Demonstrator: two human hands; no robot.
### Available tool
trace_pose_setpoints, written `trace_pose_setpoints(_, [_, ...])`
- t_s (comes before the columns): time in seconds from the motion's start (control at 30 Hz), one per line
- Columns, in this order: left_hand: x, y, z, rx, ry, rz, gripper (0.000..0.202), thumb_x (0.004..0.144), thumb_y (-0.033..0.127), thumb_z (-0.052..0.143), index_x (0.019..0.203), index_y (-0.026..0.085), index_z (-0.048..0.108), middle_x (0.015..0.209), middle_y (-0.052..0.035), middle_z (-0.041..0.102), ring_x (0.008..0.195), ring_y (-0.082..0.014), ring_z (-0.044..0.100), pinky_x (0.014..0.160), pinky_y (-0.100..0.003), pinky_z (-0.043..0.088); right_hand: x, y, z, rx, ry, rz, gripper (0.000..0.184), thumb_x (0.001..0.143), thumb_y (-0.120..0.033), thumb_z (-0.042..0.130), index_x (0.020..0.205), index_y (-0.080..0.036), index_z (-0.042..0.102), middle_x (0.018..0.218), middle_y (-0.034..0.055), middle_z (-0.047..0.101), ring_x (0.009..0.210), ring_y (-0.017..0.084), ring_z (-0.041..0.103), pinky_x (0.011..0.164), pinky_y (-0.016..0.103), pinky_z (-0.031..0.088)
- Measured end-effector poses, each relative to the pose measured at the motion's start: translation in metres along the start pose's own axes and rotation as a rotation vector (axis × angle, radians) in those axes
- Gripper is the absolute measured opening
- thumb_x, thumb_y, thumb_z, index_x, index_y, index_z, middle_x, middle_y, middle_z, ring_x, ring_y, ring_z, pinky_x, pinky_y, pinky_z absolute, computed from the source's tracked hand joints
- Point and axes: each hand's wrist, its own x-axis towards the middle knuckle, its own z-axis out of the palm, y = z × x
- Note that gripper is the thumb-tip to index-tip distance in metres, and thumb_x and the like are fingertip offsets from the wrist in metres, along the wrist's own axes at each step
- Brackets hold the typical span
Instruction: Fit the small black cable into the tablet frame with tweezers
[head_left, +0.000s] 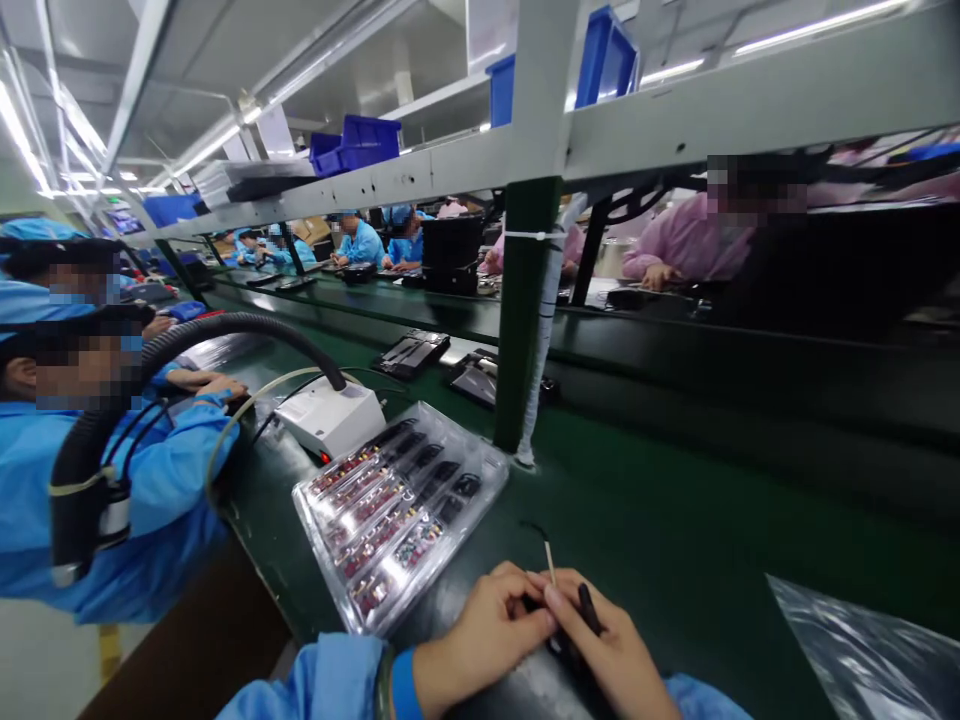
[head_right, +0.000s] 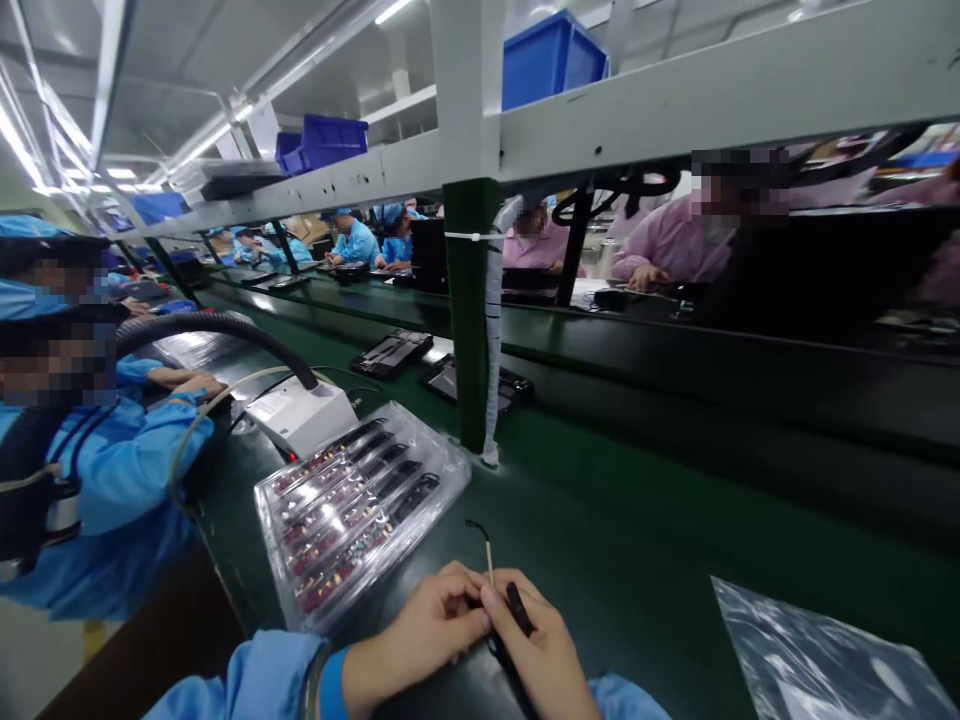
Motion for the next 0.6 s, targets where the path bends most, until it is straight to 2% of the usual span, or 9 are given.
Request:
trace_pose_setpoints(0.2, [0.003, 0.003, -0.002, 0.001, -0.031, -0.034, 0.040, 0.072, 0.055, 0.068, 0.082, 0.017, 0.073, 0.088, -0.0048, 0.058, 0.063, -0.0096, 0.048, 0.054, -0.022, 0.039, 0.000, 0.000, -0.001, 0.007, -0.010, 0.009, 0.037, 0.084, -0.054, 0.056, 0.088, -0.025, 0.077, 0.089, 0.0064, 0.071, 0.083, 0.023, 0.068, 0.077, 0.028, 0.054])
trace_pose_setpoints(0.43, [0.004, 0.009, -0.002, -0.023, -0.055, -0.055, 0.044, 0.069, 0.060, 0.070, 0.077, 0.017, 0.074, 0.092, -0.0065, 0.059, 0.066, -0.0103, 0.050, 0.051, -0.021, 0.036, -0.001, 0.001, -0.002, 0.057, -0.024, 0.000, 0.035, 0.083, -0.053, 0.057, 0.083, -0.023, 0.076, 0.089, 0.0068, 0.069, 0.084, 0.023, 0.067, 0.078, 0.027, 0.054])
trace_pose_setpoints(0.6, [0.009, 0.015, -0.008, -0.060, -0.082, -0.117, 0.055, 0.062, 0.067, 0.070, 0.071, 0.013, 0.071, 0.088, -0.0046, 0.057, 0.051, -0.0046, 0.043, 0.043, -0.020, 0.033, 0.006, 0.002, -0.001, 0.092, -0.063, 0.020, 0.037, 0.087, -0.051, 0.054, 0.076, -0.020, 0.071, 0.088, 0.0065, 0.067, 0.086, 0.021, 0.064, 0.080, 0.028, 0.050])
